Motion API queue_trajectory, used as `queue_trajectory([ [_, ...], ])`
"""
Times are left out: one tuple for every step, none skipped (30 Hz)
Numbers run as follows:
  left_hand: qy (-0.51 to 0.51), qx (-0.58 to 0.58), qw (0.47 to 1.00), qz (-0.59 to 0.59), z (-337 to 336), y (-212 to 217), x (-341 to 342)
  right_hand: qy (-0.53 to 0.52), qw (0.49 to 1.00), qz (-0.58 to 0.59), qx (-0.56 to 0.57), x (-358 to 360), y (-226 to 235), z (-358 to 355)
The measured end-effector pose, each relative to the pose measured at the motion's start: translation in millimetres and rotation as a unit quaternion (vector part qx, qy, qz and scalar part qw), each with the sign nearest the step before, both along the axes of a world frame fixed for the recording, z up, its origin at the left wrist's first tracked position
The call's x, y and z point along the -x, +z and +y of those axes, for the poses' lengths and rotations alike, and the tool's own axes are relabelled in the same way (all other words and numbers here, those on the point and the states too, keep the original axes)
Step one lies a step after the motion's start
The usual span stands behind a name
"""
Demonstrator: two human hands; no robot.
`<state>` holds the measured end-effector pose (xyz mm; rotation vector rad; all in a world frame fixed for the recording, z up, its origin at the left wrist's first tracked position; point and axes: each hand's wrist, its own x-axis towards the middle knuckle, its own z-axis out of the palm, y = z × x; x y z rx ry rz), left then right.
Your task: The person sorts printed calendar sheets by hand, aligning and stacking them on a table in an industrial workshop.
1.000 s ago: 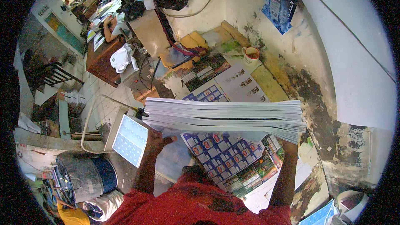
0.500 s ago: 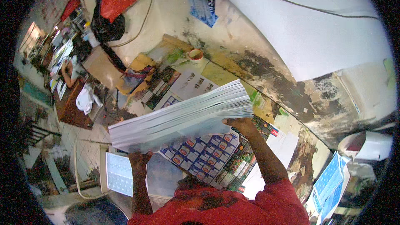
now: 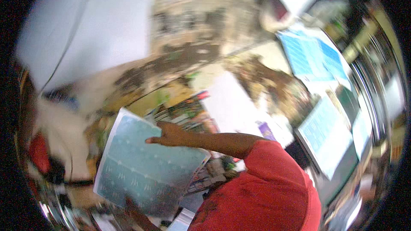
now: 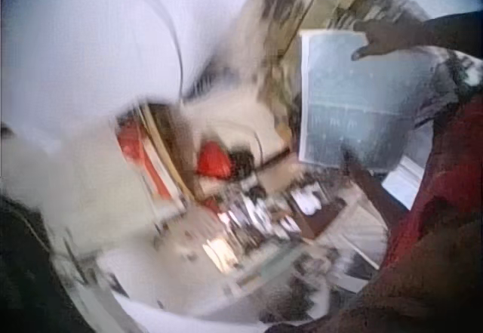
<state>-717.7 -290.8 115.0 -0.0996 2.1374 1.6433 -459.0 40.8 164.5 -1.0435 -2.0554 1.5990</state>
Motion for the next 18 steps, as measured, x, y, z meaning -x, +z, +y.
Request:
queue_trajectory([
  [-0.059,0.013,0.998,-0.001,30,7,-16,-0.040,0.998,-0.016,-0.035,-30,-34,1],
  [-0.111,0.026,0.993,0.001,56,11,-35,-0.076,0.994,-0.035,-0.068,-63,-70,-1],
  [-0.150,0.041,0.988,-0.004,74,12,-54,-0.099,0.991,-0.081,-0.049,-100,-66,-7],
  [-0.197,0.049,0.979,-0.005,94,12,-74,-0.123,0.984,-0.123,-0.033,-139,-57,-15],
  [-0.248,0.055,0.967,-0.010,116,11,-99,-0.192,0.975,-0.111,0.005,-183,-56,-31],
  [-0.300,0.058,0.952,-0.013,139,9,-127,-0.253,0.956,-0.143,-0.027,-226,-64,-44],
  [-0.349,0.061,0.935,-0.015,159,8,-157,-0.297,0.941,-0.162,0.008,-269,-56,-61],
  [-0.395,0.061,0.916,-0.013,178,7,-188,-0.338,0.924,-0.176,0.041,-313,-46,-82],
  [-0.439,0.058,0.896,-0.013,196,5,-221,-0.388,0.904,-0.174,0.039,-354,-44,-104],
  [-0.496,0.056,0.866,-0.013,220,4,-261,-0.447,0.877,-0.174,0.038,-397,-41,-131],
  [-0.541,0.052,0.839,-0.013,238,3,-302,-0.506,0.847,-0.156,0.046,-434,-35,-157],
  [-0.583,0.051,0.811,-0.014,255,0,-341,-0.559,0.815,-0.141,0.055,-463,-32,-182],
  [-0.626,0.046,0.778,-0.012,271,3,-385,-0.604,0.779,-0.147,0.078,-493,-29,-208],
  [-0.681,0.010,0.733,0.001,285,-2,-427,-0.642,0.746,-0.149,0.098,-523,-26,-230],
  [-0.728,-0.026,0.685,0.014,297,-2,-470,-0.676,0.718,-0.136,0.097,-550,-27,-254],
  [-0.772,-0.030,0.634,-0.004,304,12,-520,-0.711,0.686,-0.126,0.095,-574,-29,-278],
  [-0.813,-0.031,0.581,-0.021,306,25,-572,-0.743,0.652,-0.114,0.095,-599,-32,-302],
  [-0.842,-0.032,0.537,-0.031,312,22,-613,-0.773,0.619,-0.103,0.094,-619,-31,-320],
])
